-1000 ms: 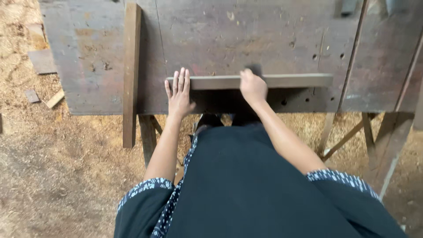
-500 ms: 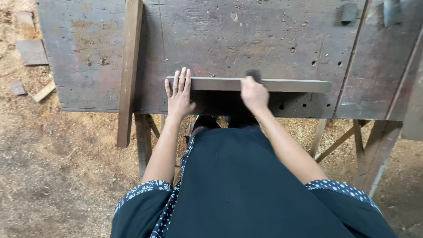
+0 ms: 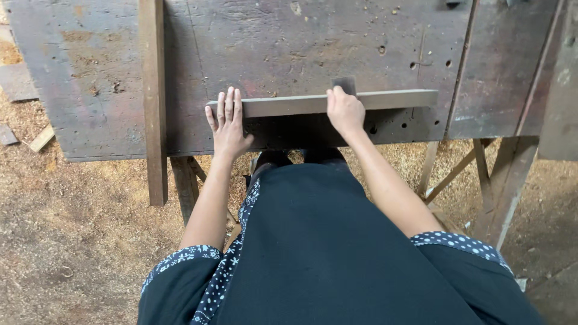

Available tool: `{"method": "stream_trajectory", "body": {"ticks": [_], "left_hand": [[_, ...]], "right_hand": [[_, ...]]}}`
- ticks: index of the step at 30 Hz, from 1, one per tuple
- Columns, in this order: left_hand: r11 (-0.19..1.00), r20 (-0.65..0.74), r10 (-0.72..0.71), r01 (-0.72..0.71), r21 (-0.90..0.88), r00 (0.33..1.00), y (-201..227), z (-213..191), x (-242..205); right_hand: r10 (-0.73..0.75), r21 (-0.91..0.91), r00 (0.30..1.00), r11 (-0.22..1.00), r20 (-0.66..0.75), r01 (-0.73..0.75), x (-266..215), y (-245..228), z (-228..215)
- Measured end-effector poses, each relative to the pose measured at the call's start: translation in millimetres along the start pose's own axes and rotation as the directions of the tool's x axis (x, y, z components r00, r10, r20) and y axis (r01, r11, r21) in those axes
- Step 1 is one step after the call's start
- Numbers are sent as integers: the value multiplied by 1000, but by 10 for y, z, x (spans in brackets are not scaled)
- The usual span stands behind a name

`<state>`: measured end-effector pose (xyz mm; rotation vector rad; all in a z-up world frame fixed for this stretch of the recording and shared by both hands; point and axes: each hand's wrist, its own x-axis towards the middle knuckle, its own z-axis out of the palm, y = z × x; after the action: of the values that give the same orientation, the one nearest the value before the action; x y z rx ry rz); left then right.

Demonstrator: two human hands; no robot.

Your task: The person sands the surface and edges of a wooden block on a workbench using a piece of sandpaper.

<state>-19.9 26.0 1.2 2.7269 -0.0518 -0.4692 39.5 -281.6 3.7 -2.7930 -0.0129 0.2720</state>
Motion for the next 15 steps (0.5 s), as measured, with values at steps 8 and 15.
{"method": "stream_trajectory", "body": {"ticks": [8,15], "left_hand": [[1000,-19,-10,10,13,1000,24,-8,-41],[994,-46,87,-83,76,995,348,32,18]], "right_hand": [[-70,70,995,995,-78,75,-15,62,12],[-76,172,992,981,-100,93,-317,23,7]]}}
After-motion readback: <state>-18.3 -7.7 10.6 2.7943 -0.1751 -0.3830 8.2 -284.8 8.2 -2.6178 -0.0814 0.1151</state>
